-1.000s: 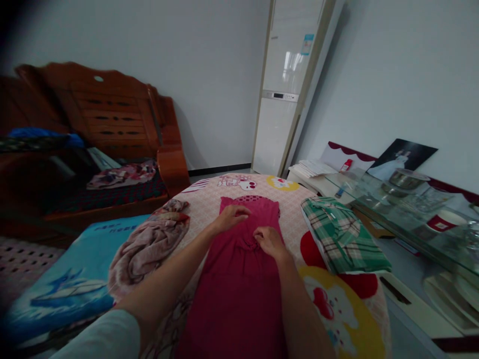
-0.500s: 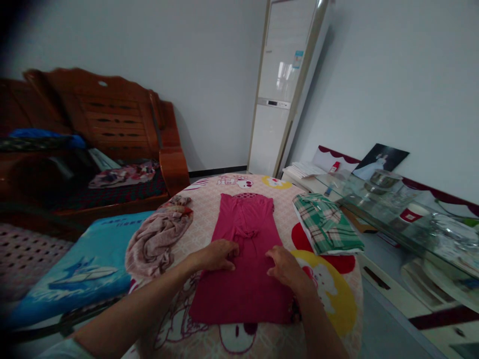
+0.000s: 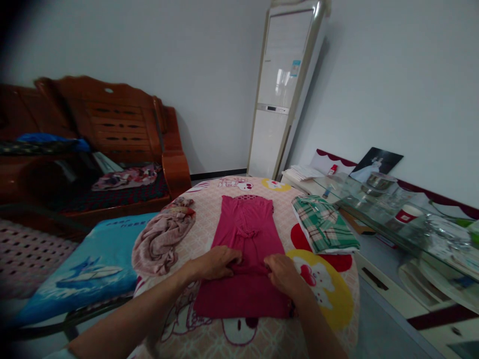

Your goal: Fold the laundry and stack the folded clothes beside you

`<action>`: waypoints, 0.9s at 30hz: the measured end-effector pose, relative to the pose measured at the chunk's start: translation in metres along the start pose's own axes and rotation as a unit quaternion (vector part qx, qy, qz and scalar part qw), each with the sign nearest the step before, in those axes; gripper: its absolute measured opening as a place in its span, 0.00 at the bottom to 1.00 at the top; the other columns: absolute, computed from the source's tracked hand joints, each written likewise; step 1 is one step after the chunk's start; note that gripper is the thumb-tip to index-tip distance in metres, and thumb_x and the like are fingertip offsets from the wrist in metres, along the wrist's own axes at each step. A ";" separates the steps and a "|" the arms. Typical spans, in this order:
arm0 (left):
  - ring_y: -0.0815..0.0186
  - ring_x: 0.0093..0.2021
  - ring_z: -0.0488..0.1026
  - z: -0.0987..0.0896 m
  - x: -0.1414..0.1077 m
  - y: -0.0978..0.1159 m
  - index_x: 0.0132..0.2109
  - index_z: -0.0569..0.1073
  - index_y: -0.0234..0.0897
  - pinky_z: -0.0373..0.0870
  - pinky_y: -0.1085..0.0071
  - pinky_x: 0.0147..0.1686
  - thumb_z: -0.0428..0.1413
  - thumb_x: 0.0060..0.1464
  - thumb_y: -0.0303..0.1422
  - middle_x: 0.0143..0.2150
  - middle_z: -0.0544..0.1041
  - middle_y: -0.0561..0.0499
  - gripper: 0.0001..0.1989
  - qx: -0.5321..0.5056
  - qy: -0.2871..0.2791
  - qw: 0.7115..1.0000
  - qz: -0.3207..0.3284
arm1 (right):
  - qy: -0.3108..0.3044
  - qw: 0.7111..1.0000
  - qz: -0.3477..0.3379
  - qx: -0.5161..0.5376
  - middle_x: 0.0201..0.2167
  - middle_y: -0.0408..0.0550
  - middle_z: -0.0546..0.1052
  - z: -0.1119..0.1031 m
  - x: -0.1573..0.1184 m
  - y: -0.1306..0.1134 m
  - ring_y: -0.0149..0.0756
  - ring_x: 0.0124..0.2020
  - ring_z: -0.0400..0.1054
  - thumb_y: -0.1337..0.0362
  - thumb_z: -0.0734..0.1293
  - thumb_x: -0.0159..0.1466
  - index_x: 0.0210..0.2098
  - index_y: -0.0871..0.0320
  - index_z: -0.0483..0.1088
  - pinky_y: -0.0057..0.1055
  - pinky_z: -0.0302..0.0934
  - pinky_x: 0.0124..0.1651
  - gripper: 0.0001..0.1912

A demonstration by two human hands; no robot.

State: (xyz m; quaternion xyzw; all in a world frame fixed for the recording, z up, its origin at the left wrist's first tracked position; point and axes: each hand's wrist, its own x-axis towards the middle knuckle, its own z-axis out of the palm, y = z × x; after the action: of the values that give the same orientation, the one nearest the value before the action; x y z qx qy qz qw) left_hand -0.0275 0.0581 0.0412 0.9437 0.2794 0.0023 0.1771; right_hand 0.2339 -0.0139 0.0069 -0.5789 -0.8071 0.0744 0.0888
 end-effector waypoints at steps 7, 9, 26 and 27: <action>0.61 0.43 0.73 0.012 -0.002 -0.015 0.44 0.74 0.39 0.63 0.72 0.41 0.54 0.58 0.37 0.42 0.78 0.49 0.10 -0.076 0.040 0.996 0.005 | 0.049 0.997 0.033 0.042 0.44 0.53 0.77 0.001 -0.013 0.008 0.43 0.46 0.69 0.68 0.64 0.59 0.43 0.55 0.74 0.38 0.60 0.51 0.13; 0.63 0.41 0.73 0.014 -0.001 -0.018 0.43 0.74 0.38 0.63 0.73 0.39 0.52 0.59 0.33 0.40 0.78 0.50 0.08 -0.100 0.056 0.993 0.019 | 0.053 0.996 0.042 0.064 0.43 0.52 0.78 -0.003 -0.009 0.007 0.42 0.45 0.70 0.66 0.63 0.60 0.42 0.54 0.75 0.37 0.60 0.51 0.12; 0.63 0.43 0.73 -0.055 0.055 -0.092 0.43 0.75 0.39 0.65 0.72 0.45 0.51 0.59 0.32 0.43 0.78 0.49 0.09 -0.023 0.194 0.980 -0.048 | 0.076 0.997 0.029 0.007 0.41 0.50 0.80 -0.077 0.128 0.025 0.41 0.44 0.73 0.67 0.66 0.60 0.41 0.55 0.78 0.33 0.60 0.48 0.12; 0.63 0.43 0.73 -0.054 0.060 -0.099 0.43 0.75 0.39 0.65 0.72 0.45 0.50 0.59 0.32 0.44 0.78 0.50 0.09 -0.022 0.190 0.980 -0.052 | 0.071 0.997 0.027 -0.007 0.42 0.50 0.80 -0.075 0.137 0.027 0.41 0.44 0.73 0.67 0.66 0.60 0.42 0.55 0.78 0.33 0.60 0.48 0.12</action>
State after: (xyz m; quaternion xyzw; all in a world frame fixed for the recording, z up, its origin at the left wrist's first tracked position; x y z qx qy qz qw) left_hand -0.0349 0.1851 0.0528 0.9062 0.3565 0.1786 0.1409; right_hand 0.2329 0.1254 0.0818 -0.6045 -0.7836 0.0302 0.1400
